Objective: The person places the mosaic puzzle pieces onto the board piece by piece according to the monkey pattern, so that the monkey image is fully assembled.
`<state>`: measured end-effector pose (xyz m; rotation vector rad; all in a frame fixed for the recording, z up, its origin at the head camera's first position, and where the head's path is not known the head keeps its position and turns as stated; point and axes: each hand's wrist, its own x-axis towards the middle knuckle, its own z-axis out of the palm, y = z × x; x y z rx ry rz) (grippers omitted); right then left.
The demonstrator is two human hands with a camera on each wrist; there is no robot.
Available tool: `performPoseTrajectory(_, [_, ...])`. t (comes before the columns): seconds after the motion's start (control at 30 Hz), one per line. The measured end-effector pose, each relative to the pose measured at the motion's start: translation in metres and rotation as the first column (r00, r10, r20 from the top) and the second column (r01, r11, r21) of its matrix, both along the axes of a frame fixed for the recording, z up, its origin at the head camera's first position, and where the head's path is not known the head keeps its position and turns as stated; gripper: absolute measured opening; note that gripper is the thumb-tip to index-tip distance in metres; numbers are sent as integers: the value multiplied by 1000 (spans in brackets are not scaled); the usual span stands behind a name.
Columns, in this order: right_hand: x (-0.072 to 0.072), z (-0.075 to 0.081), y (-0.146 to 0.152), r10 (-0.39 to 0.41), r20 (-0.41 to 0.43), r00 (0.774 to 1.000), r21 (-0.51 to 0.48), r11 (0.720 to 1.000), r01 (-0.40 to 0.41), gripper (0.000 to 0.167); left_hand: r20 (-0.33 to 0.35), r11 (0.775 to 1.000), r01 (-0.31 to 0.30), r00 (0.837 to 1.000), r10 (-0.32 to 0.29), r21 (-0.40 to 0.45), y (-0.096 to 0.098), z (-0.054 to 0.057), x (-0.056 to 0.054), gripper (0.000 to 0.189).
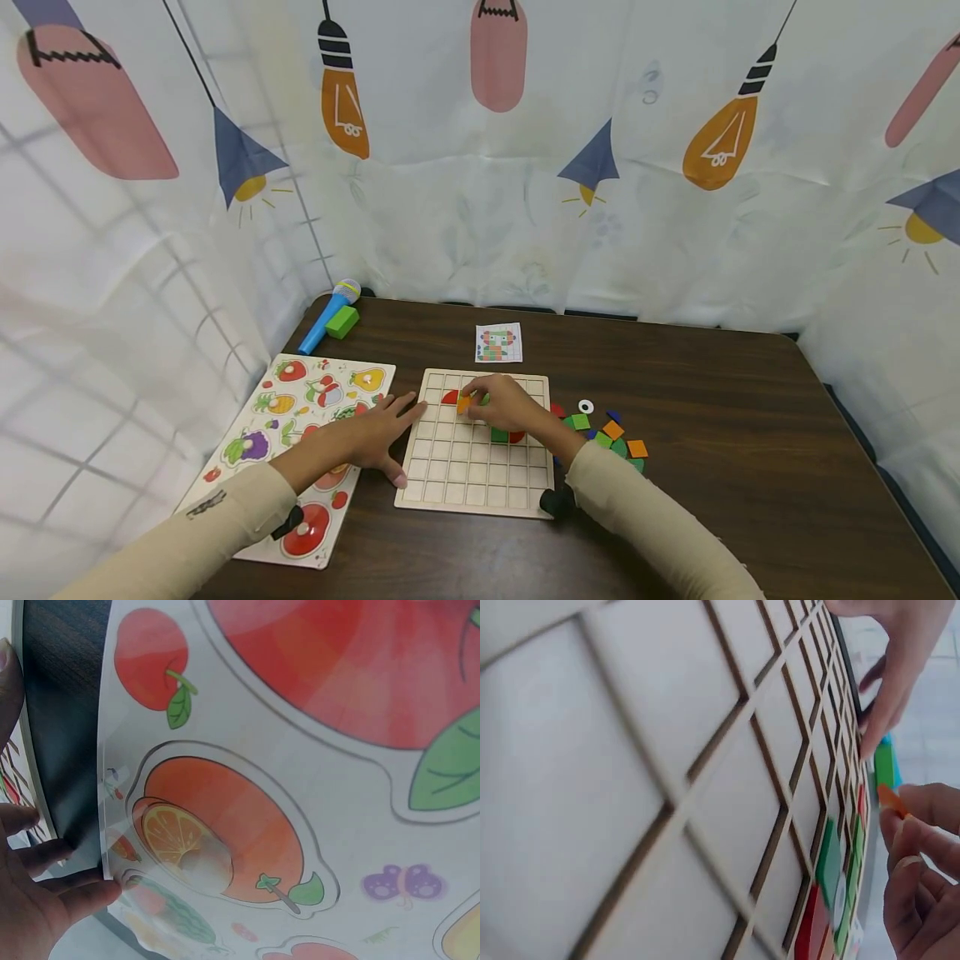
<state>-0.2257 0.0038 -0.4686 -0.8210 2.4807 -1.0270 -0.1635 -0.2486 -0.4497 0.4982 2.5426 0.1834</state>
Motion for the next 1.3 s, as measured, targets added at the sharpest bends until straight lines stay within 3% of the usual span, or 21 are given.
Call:
performPoseTrajectory(0.43, [5, -8, -31, -68, 49, 997, 32, 997, 66, 29, -20, 1000, 6, 1000, -6, 2, -1, -2, 0, 119])
performPoseTrajectory(0.77, [8, -10, -38, -91, -33, 995, 82, 992, 94, 26, -15, 1000, 2, 1000, -2, 3, -2, -3, 0, 120])
performPoseTrajectory(1.3, [12, -7, -36, -95, -90, 991, 145, 984, 108, 26, -23, 1000, 7, 1000, -7, 5, 0, -2, 2, 120])
